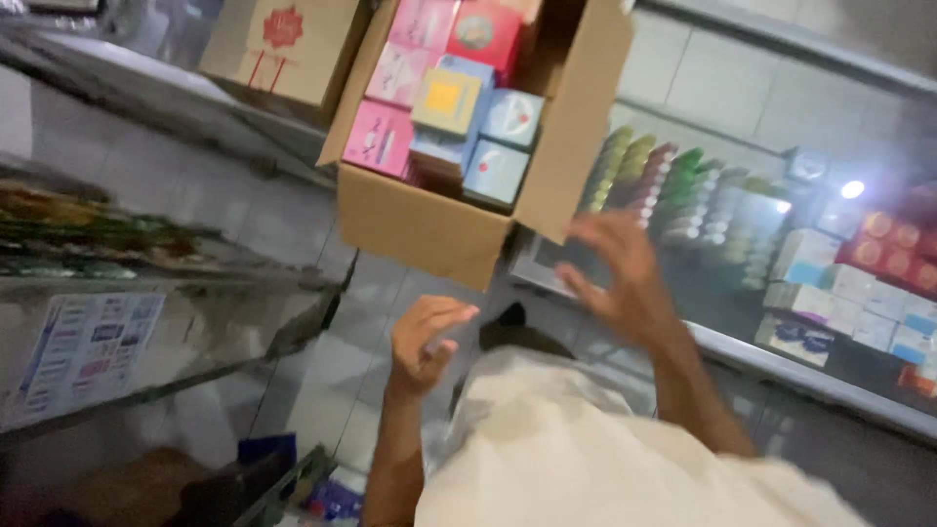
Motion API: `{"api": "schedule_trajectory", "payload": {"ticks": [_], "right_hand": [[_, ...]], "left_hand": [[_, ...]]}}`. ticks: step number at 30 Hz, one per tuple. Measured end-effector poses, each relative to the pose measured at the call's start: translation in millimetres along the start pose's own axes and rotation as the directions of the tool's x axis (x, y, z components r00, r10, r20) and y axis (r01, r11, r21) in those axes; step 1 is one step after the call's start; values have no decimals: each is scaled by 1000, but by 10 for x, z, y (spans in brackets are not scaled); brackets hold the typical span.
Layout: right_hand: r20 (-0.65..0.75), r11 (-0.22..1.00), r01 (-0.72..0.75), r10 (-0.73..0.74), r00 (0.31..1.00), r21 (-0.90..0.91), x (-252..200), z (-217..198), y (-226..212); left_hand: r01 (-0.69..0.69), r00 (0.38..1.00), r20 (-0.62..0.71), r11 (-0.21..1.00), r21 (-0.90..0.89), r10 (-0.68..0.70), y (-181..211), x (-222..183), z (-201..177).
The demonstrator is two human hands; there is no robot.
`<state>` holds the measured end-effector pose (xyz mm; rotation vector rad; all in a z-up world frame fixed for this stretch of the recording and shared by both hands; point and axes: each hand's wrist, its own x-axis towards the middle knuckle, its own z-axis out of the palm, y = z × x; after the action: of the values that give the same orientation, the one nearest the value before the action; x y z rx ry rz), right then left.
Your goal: The person repeatedly takes small, light-blue boxes from a cardboard carton and places them onto a glass display counter. The person arranges the boxes in neat rows alongside other products, including bottles and red packages.
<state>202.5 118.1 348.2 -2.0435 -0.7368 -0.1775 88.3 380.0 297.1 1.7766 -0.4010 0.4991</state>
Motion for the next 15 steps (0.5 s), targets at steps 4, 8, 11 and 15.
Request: {"api": "schedule_trajectory", "payload": {"ticks": [4, 8, 11, 15], "right_hand": [[212, 886, 162, -73, 974, -435, 948, 147, 83], [457, 628, 174, 322, 829, -758, 1335, 437, 114], [361, 507, 157, 333, 871, -848, 1414, 617, 90], [311, 377, 139, 449, 838, -916, 1570, 826, 4]], "left_hand": [[-37, 986, -166, 997, -71, 25, -134, 190, -263], [-45, 999, 3, 998, -35, 45, -74, 659, -472], [18, 951, 309, 995, -99, 13, -164, 1129, -669], [64, 795, 602, 976, -207, 75, -445, 1690, -837]]}}
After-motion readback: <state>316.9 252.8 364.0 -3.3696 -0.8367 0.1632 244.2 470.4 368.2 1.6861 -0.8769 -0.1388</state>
